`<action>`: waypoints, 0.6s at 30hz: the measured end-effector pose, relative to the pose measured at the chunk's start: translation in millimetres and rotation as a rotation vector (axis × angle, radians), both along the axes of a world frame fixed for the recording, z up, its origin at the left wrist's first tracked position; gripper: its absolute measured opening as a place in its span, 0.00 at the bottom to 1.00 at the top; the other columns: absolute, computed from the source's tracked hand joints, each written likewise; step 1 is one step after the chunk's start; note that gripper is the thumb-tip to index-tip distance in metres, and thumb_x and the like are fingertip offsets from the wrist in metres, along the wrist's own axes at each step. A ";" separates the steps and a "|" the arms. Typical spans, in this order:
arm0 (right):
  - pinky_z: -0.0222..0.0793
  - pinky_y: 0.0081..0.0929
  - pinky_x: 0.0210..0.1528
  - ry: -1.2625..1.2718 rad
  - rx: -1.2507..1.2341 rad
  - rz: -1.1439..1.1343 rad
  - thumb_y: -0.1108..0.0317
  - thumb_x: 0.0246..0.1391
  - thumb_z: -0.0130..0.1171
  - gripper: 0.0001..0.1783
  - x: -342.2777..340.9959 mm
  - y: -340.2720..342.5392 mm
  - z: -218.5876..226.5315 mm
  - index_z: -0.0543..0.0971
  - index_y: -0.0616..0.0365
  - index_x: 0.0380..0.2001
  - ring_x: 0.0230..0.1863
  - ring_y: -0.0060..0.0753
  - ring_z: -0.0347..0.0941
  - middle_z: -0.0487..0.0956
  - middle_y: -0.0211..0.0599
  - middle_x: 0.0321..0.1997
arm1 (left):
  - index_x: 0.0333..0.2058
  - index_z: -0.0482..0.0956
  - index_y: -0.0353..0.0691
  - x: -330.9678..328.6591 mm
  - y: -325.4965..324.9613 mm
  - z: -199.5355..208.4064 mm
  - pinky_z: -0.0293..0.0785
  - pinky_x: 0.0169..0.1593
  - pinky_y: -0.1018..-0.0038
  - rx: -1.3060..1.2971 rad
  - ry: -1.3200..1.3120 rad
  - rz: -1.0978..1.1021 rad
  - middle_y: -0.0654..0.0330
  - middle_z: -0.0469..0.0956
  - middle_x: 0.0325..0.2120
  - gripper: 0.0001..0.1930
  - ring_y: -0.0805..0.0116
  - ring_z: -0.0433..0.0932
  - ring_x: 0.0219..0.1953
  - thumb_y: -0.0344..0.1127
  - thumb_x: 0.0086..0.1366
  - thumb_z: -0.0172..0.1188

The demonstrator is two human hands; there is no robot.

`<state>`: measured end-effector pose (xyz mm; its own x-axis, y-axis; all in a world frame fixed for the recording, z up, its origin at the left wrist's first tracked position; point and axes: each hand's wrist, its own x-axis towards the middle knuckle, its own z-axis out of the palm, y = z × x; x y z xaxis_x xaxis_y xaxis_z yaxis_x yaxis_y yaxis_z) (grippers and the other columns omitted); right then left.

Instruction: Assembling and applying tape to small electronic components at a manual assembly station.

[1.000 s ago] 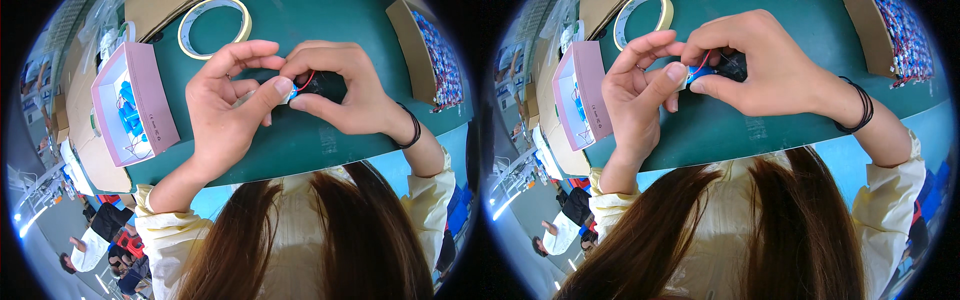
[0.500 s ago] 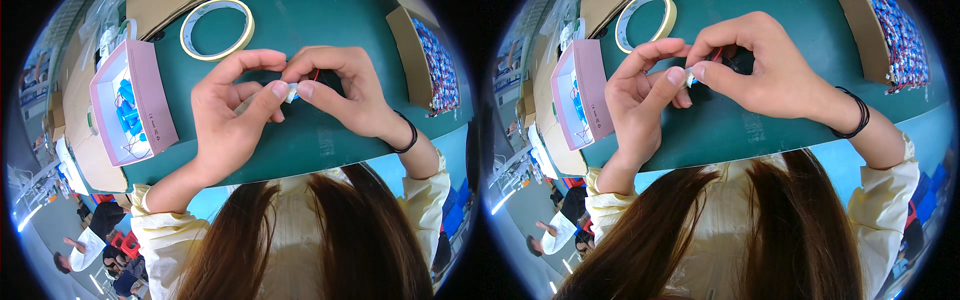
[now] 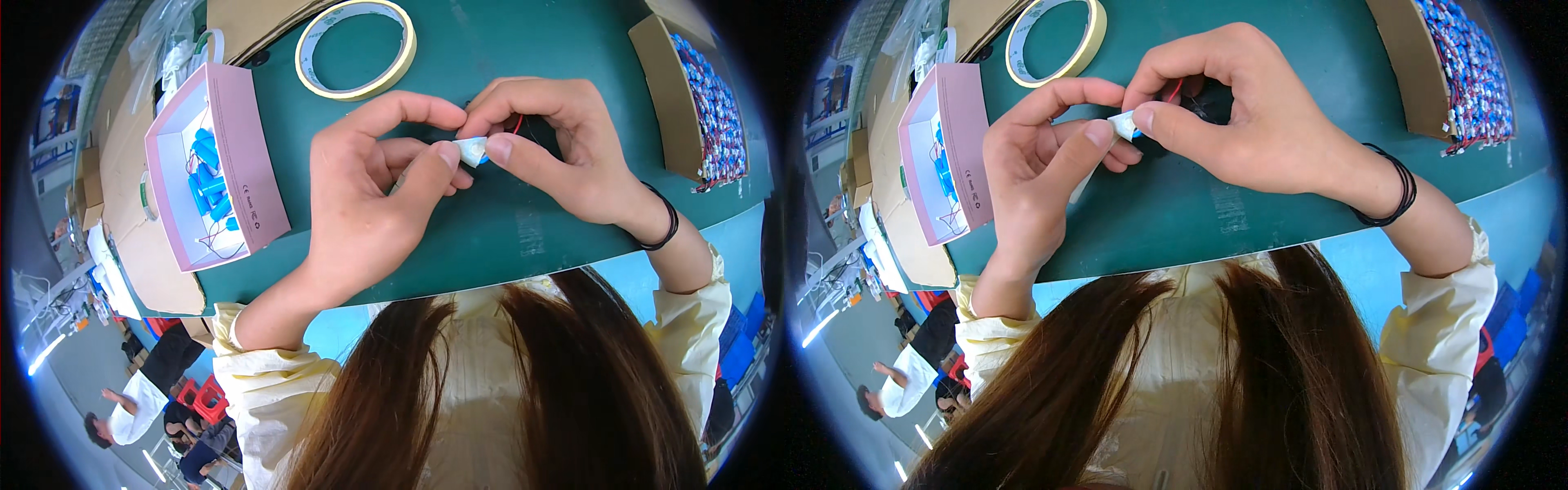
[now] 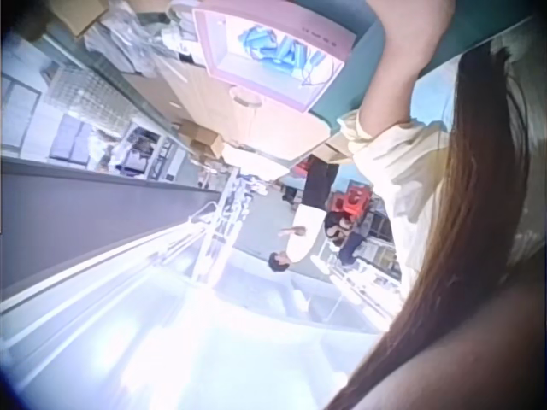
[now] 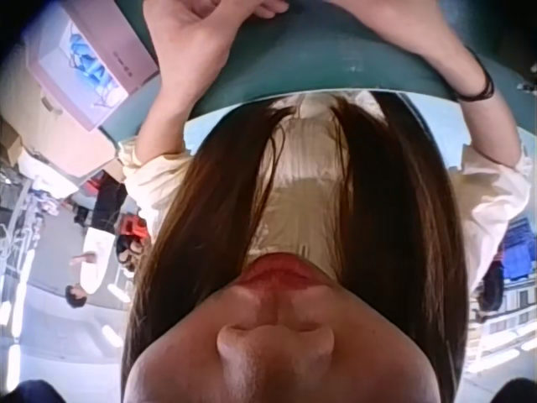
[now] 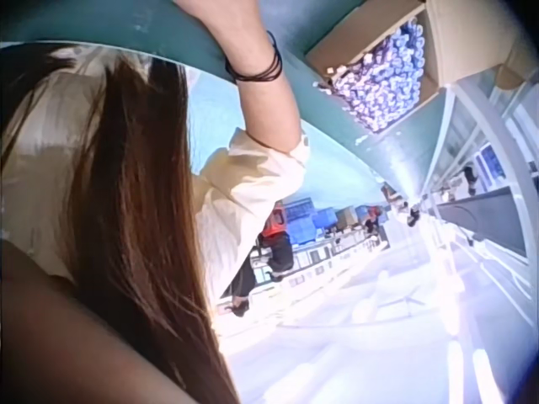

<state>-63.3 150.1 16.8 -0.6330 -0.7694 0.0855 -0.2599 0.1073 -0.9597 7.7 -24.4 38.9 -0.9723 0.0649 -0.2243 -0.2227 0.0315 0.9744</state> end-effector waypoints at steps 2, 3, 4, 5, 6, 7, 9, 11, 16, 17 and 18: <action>0.62 0.17 0.36 0.009 0.000 0.002 0.75 0.48 0.50 0.07 -0.2 -0.1 0.0 0.75 0.67 0.29 0.31 0.21 0.68 0.75 0.37 0.30 | 0.40 0.70 0.26 0.0 -0.6 1.8 0.72 0.34 0.80 -0.018 -0.008 -0.006 0.56 0.76 0.26 0.11 0.72 0.77 0.28 0.25 0.58 0.52; 0.62 0.17 0.36 0.004 -0.004 0.005 0.75 0.48 0.50 0.07 -0.4 -0.3 -0.1 0.75 0.67 0.29 0.31 0.21 0.68 0.75 0.37 0.30 | 0.39 0.70 0.26 0.0 -0.9 2.2 0.72 0.34 0.80 -0.036 -0.016 -0.014 0.56 0.76 0.27 0.11 0.72 0.77 0.28 0.25 0.58 0.52; 0.62 0.17 0.36 -0.002 -0.008 0.009 0.75 0.48 0.50 0.07 -0.5 -0.5 -0.2 0.75 0.67 0.29 0.31 0.21 0.68 0.75 0.37 0.30 | 0.39 0.70 0.26 -0.3 -0.7 1.7 0.72 0.34 0.80 -0.035 -0.016 -0.013 0.56 0.76 0.27 0.11 0.72 0.77 0.28 0.25 0.58 0.52; 0.62 0.17 0.36 -0.002 -0.007 0.009 0.75 0.48 0.50 0.07 -0.6 -0.3 0.0 0.75 0.67 0.29 0.31 0.21 0.68 0.75 0.37 0.30 | 0.36 0.70 0.27 -1.0 0.1 0.8 0.72 0.32 0.82 -0.021 -0.008 0.007 0.56 0.76 0.24 0.08 0.73 0.77 0.27 0.23 0.57 0.52; 0.62 0.17 0.36 0.001 -0.009 0.010 0.75 0.48 0.50 0.07 -0.5 0.0 0.3 0.75 0.67 0.29 0.31 0.21 0.68 0.75 0.37 0.31 | 0.34 0.71 0.27 -1.5 0.5 0.3 0.72 0.29 0.84 -0.007 0.000 0.027 0.55 0.77 0.22 0.06 0.75 0.77 0.27 0.22 0.56 0.52; 0.61 0.17 0.36 0.004 -0.011 0.012 0.75 0.48 0.50 0.07 -0.5 0.2 0.5 0.75 0.67 0.29 0.31 0.21 0.68 0.75 0.36 0.31 | 0.34 0.71 0.27 -1.5 0.0 0.7 0.72 0.29 0.84 -0.005 0.001 0.027 0.55 0.77 0.22 0.06 0.75 0.77 0.27 0.22 0.56 0.52; 0.61 0.17 0.36 -0.008 -0.011 0.002 0.75 0.48 0.50 0.07 0.2 0.5 -0.6 0.74 0.67 0.29 0.31 0.20 0.67 0.75 0.36 0.31 | 0.36 0.71 0.27 -0.9 -1.8 1.3 0.73 0.35 0.80 -0.042 -0.008 -0.031 0.55 0.75 0.30 0.08 0.71 0.77 0.30 0.24 0.58 0.52; 0.61 0.17 0.36 -0.019 -0.011 -0.008 0.75 0.48 0.50 0.06 0.5 0.4 -1.2 0.74 0.67 0.29 0.31 0.20 0.67 0.75 0.36 0.31 | 0.36 0.71 0.27 -0.8 -2.8 0.1 0.73 0.36 0.80 -0.041 -0.001 -0.036 0.55 0.75 0.30 0.07 0.72 0.77 0.30 0.24 0.58 0.52; 0.60 0.17 0.36 -0.038 -0.021 0.006 0.75 0.48 0.50 0.06 0.4 -0.4 -1.4 0.74 0.67 0.29 0.30 0.19 0.66 0.74 0.35 0.30 | 0.28 0.71 0.28 -0.9 1.3 -0.1 0.72 0.32 0.83 0.002 0.032 0.038 0.58 0.75 0.22 0.02 0.76 0.76 0.27 0.21 0.56 0.53; 0.60 0.17 0.36 -0.037 -0.019 0.006 0.75 0.48 0.50 0.06 0.4 -0.4 -1.8 0.74 0.67 0.29 0.30 0.19 0.66 0.74 0.35 0.30 | 0.28 0.71 0.28 -0.9 1.3 -0.5 0.72 0.32 0.83 0.007 0.029 0.042 0.59 0.75 0.23 0.02 0.76 0.76 0.27 0.21 0.56 0.53; 0.60 0.17 0.36 -0.028 -0.023 0.006 0.76 0.48 0.50 0.06 0.4 -0.3 -2.3 0.73 0.67 0.29 0.30 0.20 0.66 0.74 0.35 0.30 | 0.27 0.72 0.28 -0.9 1.3 -1.0 0.72 0.32 0.83 0.012 0.026 0.046 0.59 0.75 0.23 0.02 0.76 0.76 0.27 0.21 0.55 0.54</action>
